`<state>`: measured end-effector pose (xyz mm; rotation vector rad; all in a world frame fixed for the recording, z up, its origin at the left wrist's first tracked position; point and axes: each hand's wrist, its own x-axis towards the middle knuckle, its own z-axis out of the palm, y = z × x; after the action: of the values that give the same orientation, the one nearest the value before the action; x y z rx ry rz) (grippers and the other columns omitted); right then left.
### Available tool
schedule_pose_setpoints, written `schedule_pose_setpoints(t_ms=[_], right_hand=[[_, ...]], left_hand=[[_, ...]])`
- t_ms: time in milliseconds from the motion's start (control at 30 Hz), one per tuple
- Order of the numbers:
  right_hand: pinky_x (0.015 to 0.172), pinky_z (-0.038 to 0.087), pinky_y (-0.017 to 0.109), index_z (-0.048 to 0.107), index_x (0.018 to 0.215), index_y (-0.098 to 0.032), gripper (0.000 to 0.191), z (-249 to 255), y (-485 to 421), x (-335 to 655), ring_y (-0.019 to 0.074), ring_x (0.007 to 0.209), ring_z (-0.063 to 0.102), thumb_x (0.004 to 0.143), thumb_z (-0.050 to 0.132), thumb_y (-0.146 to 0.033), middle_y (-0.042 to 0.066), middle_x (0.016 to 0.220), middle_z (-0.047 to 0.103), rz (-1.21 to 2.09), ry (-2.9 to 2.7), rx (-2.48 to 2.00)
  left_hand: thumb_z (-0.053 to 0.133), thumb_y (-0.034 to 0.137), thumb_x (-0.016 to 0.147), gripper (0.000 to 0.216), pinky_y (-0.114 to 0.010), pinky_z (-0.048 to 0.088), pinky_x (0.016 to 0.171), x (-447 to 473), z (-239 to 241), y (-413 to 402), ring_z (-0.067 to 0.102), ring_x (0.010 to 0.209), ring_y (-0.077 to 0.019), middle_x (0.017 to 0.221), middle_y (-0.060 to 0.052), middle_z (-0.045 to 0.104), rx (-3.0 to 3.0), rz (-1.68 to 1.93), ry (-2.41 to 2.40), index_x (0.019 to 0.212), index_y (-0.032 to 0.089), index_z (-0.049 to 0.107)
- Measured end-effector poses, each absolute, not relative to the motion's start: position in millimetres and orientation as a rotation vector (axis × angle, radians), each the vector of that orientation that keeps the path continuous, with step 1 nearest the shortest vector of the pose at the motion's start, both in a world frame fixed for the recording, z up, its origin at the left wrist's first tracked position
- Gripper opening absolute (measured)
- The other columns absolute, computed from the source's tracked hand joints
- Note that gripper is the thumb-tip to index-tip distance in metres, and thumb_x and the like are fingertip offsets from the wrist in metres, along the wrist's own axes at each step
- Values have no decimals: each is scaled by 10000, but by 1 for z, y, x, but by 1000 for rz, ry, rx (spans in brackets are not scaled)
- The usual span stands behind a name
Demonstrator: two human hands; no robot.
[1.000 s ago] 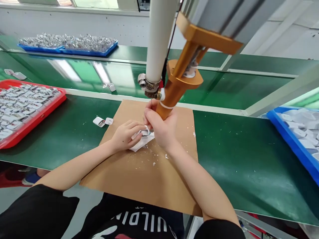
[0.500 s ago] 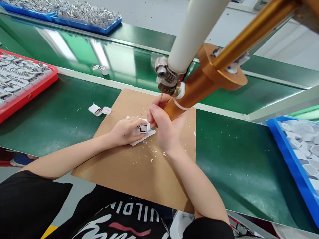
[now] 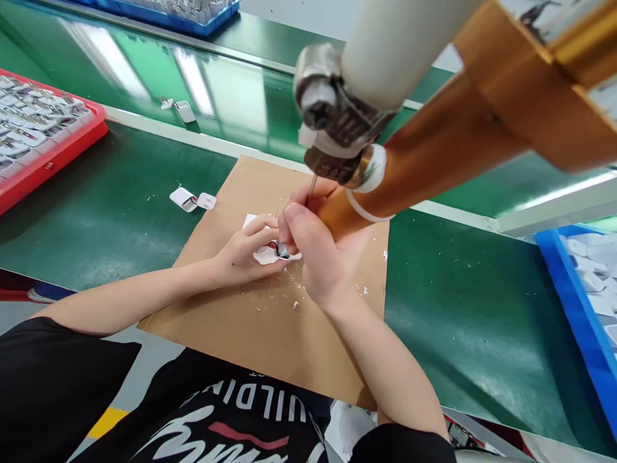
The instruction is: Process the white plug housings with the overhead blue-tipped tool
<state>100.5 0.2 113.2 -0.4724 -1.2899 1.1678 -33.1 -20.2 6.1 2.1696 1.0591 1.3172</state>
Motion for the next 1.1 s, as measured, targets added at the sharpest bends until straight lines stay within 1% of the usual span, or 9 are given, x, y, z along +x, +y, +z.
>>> schedule_pose_setpoints(t_ms=[100,233,367,500,633,733,833,933,1100], right_hand=[[344,271,254,540,626,-209,179,113,2,100,84,340,342,753,663,-241,-44,438,464,1137,-1295,-489],[339,263,239,537,631,-203,175,113,3,99,76,340,345,765,645,-234,-50,437,447,1115,-1305,-465],[344,292,233,535,625,-191,169,113,2,99,71,344,362,762,632,-207,-48,438,451,1129,-1309,-454],[350,316,241,536,633,-195,183,114,2,98,74,343,367,768,647,-249,-48,435,454,1113,-1322,-463],[350,311,243,523,639,-204,220,113,2,97,76,342,358,783,660,-301,-51,436,448,1092,-1336,-459],[356,308,241,515,638,-204,225,113,2,98,74,347,358,785,661,-290,-53,441,447,1100,-1321,-457],[358,302,238,520,639,-200,194,112,2,99,73,355,364,769,658,-240,-54,444,453,1115,-1297,-462],[348,293,230,522,636,-204,160,111,2,100,70,351,365,751,634,-203,-59,443,465,1112,-1292,-455],[349,298,241,509,631,-228,153,111,3,98,74,335,353,748,606,-230,-72,426,450,1085,-1304,-475]], left_hand=[[631,125,803,331,-262,544,733,-32,7,-19,579,885,-141,1015,-49,525,2111,1356,1006,1113,224,570],[650,101,783,355,-246,528,711,-32,10,-17,570,876,-135,1000,-46,546,2096,1416,956,1113,213,576],[674,96,753,333,-232,512,685,-31,11,-16,549,806,-121,913,-26,554,2073,1469,938,1053,202,577],[653,102,749,382,-227,506,654,-30,10,-16,556,844,-139,946,-42,555,1987,1456,902,1097,199,529],[647,123,777,304,-265,514,719,-30,8,-16,567,903,-161,971,-53,574,2024,1452,902,1054,195,547],[654,143,797,313,-282,521,757,-30,7,-15,571,951,-171,1021,-67,572,2055,1461,904,1093,201,572],[681,157,797,363,-273,526,750,-31,6,-15,574,915,-158,1019,-66,573,2059,1454,907,1140,201,572],[707,168,791,374,-267,527,749,-32,5,-15,573,879,-147,977,-49,587,2069,1428,937,1139,205,577],[731,189,787,370,-269,528,755,-33,5,-15,579,865,-143,961,-37,605,2049,1394,974,1124,213,583]])
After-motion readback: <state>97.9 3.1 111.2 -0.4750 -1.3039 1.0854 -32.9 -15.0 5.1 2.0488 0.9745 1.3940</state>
